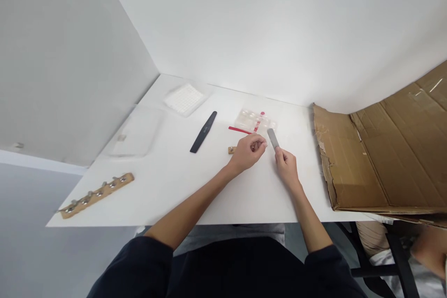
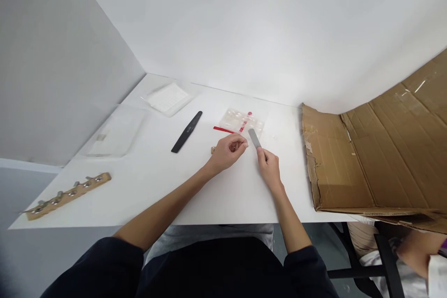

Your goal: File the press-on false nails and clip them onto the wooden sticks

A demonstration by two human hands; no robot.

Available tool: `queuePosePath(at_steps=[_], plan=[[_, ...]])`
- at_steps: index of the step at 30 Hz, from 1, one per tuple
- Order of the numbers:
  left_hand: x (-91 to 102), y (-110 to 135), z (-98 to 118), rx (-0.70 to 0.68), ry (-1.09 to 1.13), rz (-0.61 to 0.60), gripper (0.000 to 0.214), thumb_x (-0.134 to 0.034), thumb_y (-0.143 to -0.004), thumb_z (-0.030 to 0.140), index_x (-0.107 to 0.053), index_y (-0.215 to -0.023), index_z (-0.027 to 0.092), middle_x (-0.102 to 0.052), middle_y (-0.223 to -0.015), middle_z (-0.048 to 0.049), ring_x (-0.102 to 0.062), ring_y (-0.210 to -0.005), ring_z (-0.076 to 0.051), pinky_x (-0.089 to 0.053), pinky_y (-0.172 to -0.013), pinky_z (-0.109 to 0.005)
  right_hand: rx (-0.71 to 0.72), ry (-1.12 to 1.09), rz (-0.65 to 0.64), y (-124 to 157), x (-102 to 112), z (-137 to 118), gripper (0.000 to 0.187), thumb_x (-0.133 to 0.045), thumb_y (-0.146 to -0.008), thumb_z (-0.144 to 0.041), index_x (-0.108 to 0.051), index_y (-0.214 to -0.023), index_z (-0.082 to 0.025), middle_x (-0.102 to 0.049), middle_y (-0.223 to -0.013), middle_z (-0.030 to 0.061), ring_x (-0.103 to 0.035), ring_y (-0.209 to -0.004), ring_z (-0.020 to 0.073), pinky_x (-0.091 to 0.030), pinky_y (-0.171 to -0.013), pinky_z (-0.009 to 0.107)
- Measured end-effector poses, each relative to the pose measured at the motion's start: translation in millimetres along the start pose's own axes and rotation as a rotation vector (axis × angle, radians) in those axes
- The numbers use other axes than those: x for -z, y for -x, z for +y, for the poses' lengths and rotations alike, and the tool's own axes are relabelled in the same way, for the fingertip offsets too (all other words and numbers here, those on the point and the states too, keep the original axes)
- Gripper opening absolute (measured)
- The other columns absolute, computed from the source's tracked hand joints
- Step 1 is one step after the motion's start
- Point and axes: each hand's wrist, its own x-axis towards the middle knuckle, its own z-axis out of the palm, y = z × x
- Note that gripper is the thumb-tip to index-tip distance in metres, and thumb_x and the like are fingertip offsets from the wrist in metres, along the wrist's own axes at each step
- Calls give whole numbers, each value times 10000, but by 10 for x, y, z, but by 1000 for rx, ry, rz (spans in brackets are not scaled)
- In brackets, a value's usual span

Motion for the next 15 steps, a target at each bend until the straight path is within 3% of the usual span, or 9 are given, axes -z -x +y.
queuePosePath(at_steps=[2, 7, 11, 15], plan=[[-5, 2, -11, 3, 11, -3, 137, -619, -920, 250, -640, -794, 199, -587, -738, 3, -478, -618, -124, -400, -578, -267, 3, -33, 41, 0, 0, -3, 562, -419, -1060, -621, -358, -651, -240, -372, -605, -31, -341, -594, 148, -269, -573, 315], [-15, 10, -11, -26, 4, -18, 119, -629, -919, 248, -645, -811, 199, -571, -727, 8, -474, -620, -124, -398, -576, -265, 2, -49, -59, -9, 2, -14, 600, -412, -1048, -674, -384, -635, -240, -402, -584, -24, -368, -578, 150, -289, -566, 316], [-16, 2, -5, -8, 13, -14, 138, -627, -920, 254, -634, -793, 199, -580, -733, 5, -477, -616, -123, -398, -567, -261, -37, -116, -19, -19, -7, -5, 647, -394, -1035, -728, -384, -607, -243, -403, -547, -22, -368, -539, 146, -297, -542, 317], [-17, 5, -3, -11, 17, -26, 123, -631, -914, 249, -643, -802, 200, -579, -727, 7, -476, -619, -125, -396, -569, -263, -39, -167, -105, -21, -19, 10, 658, -426, -1016, -752, -403, -604, -239, -401, -546, -24, -360, -518, 138, -297, -517, 306]])
